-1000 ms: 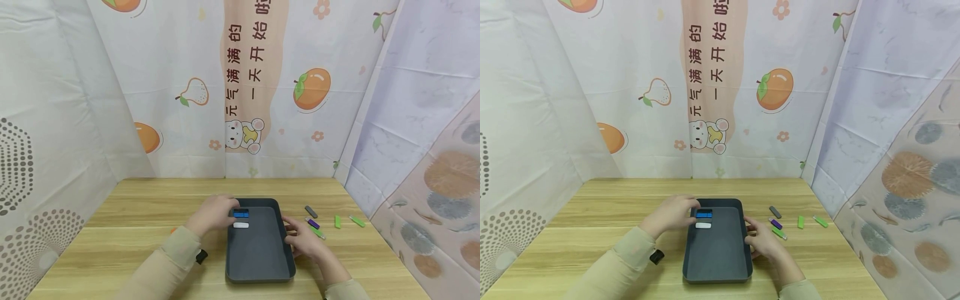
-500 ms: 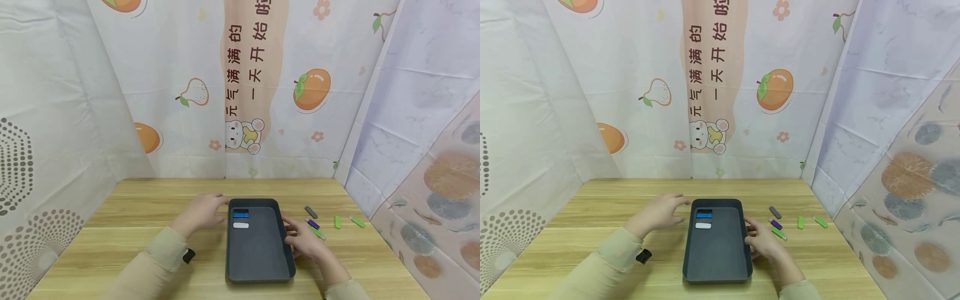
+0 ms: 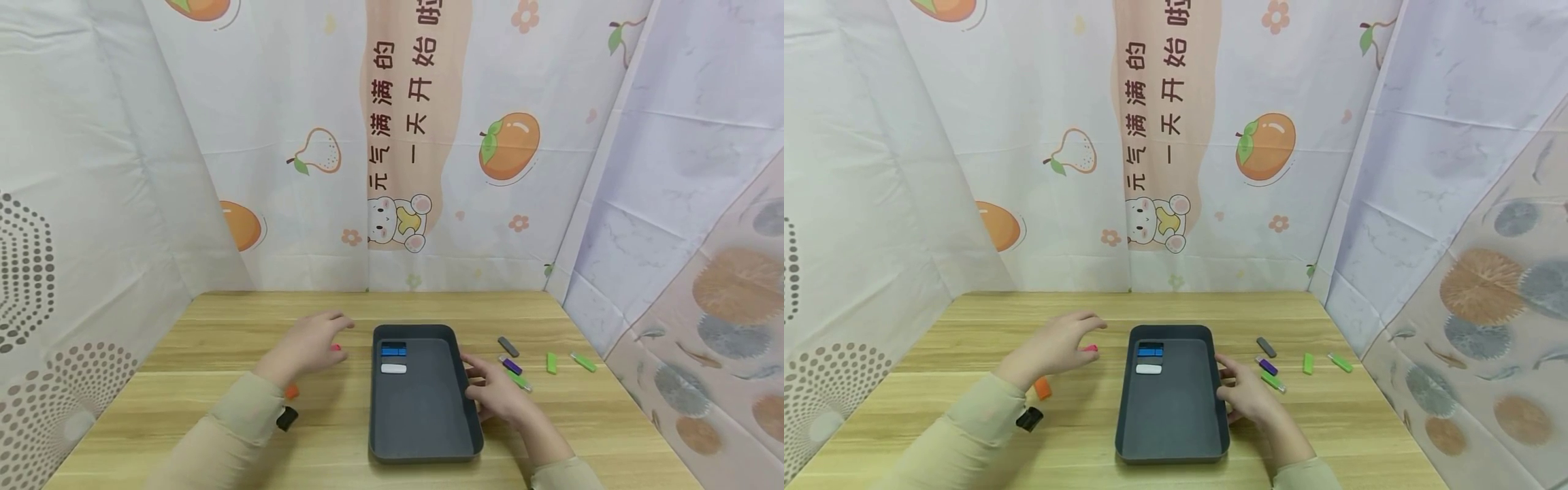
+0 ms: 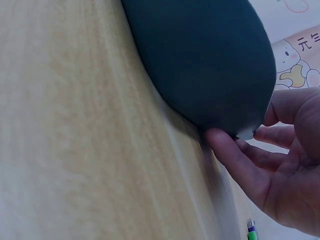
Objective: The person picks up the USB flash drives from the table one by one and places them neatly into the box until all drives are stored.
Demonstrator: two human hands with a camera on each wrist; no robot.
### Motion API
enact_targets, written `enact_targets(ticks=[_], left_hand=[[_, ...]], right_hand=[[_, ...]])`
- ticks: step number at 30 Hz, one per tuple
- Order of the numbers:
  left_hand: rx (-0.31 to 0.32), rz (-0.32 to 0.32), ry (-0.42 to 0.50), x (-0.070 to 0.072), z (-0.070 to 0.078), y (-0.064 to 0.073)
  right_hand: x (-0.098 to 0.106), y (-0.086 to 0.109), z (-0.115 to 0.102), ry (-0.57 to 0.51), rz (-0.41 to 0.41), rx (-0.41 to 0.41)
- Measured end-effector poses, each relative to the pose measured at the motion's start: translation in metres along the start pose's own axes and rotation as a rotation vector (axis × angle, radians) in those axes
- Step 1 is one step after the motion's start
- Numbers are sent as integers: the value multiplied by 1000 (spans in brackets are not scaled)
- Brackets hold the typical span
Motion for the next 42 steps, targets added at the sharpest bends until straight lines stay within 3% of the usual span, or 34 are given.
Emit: enact_targets(ticks=[8, 28, 36, 42], left_hand=[[-23, 2, 13, 3, -20, 8], [2, -52, 85, 19, -70, 30], [-11, -44, 78, 17, -84, 36], [18, -98, 90, 11, -93, 40]], right_hand=[[0, -1, -1, 0, 4, 0], [0, 1, 0, 14, 0, 2], [-1, 2, 0, 9, 10, -8], [-1, 3, -1, 5, 3, -4]])
Point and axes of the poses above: each hand's wrist, its own y-axis away from the middle knuckle, its own x-axis out of the back of the hand, z = x × y, the point moved 8 cm from there along -y, towards the middle knuckle, and after that the axes turned 9 degrees about x, right-handed, at the moved point
